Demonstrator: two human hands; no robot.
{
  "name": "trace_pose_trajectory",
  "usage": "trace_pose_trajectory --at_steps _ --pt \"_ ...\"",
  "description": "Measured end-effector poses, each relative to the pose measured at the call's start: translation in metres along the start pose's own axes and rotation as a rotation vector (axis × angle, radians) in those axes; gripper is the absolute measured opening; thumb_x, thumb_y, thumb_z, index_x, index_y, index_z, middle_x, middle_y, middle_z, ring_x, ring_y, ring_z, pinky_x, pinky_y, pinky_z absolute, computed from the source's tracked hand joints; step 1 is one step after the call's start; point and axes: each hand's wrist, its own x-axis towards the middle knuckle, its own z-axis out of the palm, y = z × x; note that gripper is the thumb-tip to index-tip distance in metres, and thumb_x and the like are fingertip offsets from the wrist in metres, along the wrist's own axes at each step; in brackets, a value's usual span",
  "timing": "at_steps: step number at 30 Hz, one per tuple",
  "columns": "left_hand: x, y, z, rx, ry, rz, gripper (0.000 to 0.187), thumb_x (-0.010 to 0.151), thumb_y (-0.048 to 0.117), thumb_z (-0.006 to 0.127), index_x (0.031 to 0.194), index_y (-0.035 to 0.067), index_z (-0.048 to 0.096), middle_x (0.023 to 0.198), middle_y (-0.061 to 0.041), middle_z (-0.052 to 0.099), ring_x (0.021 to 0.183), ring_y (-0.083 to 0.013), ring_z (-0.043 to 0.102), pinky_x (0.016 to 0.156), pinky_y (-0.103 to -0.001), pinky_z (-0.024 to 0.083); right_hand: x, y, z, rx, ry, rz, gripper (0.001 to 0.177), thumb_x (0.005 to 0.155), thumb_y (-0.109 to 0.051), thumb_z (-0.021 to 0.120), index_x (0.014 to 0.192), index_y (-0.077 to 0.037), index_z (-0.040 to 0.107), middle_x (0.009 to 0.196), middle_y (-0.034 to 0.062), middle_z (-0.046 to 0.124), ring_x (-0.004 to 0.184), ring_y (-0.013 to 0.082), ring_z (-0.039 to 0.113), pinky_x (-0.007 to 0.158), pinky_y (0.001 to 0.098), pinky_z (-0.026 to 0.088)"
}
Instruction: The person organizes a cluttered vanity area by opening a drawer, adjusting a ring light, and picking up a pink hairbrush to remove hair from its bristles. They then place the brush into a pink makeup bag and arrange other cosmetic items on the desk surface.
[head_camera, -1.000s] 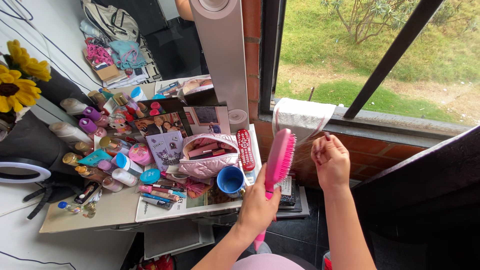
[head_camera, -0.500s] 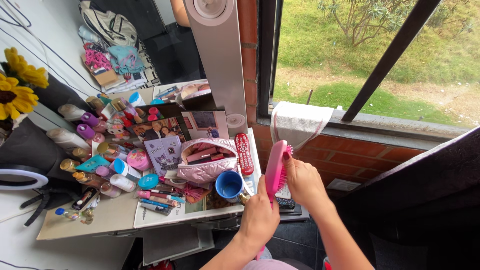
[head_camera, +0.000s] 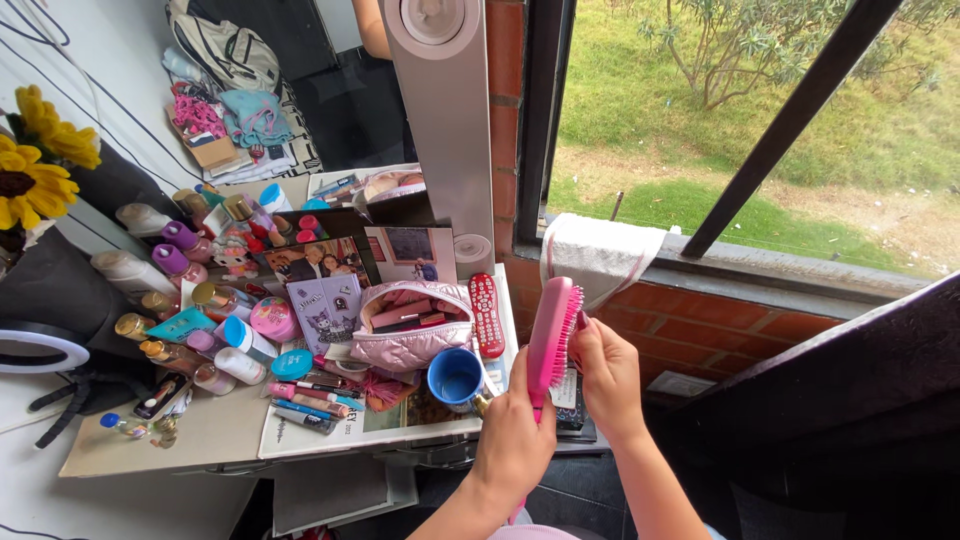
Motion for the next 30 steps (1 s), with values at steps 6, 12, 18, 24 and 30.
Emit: trace_pose_trajectory --at_steps 6,12,18,24,30 --pt "-0.008 0.018 -0.018 -0.392 -0.216 -0.245 0.057 0.089 0.007 0.059 0.146 0.009 0.050 0.064 -0.012 0.068 0.042 -0.0239 0.066 0.041 -0.039 0.054 0.008 -0.001 -0.024 0.426 0.041 -0.024 0.042 0.111 -0.025 0.050 0.073 -0.010 0.042 0.071 0.0011 0.044 0.064 0.0116 0.037 0.059 0.0279 0.033" --pt "-0.007 0.013 -0.023 -0.505 -0.363 -0.385 0.048 0.094 0.008 0.059 0.141 0.001 0.054 0.055 -0.009 0.061 0.037 -0.0162 0.059 0.034 -0.034 0.048 0.016 -0.007 -0.037 0.367 0.162 -0.122 0.047 0.115 -0.028 0.050 0.072 -0.011 0.042 0.070 0.0009 0.043 0.064 0.0110 0.037 0.059 0.0279 0.034" --pt "-0.005 -0.001 -0.037 -0.063 -0.178 -0.080 0.060 0.087 0.007 0.063 0.144 0.001 0.048 0.077 -0.025 0.072 0.068 -0.0378 0.072 0.065 -0.046 0.057 0.006 -0.071 -0.051 -0.737 0.116 -0.079 0.045 0.095 -0.033 0.055 0.126 -0.001 0.061 0.110 0.0124 0.074 0.097 0.0222 0.071 0.083 0.0352 0.054" --pt "-0.011 0.001 -0.042 0.134 -0.357 -0.077 0.060 0.083 0.006 0.062 0.141 0.000 0.049 0.091 -0.030 0.069 0.093 -0.0463 0.069 0.085 -0.051 0.052 0.016 -0.107 -0.029 -1.210 -0.512 -0.437 0.086 0.066 -0.044 0.080 0.126 0.011 0.052 0.102 0.0282 0.071 0.097 0.0411 0.069 0.082 0.0493 0.055" --pt "-0.001 0.012 -0.056 0.049 -0.473 -0.133 0.054 0.082 0.005 0.058 0.136 0.003 0.055 0.075 -0.025 0.071 0.062 -0.0371 0.071 0.061 -0.046 0.058 0.035 -0.111 -0.017 -1.635 -0.787 0.051 0.053 0.086 -0.057 0.069 0.090 -0.006 0.059 0.077 0.0148 0.070 0.081 0.0344 0.070 0.075 0.0463 0.055"
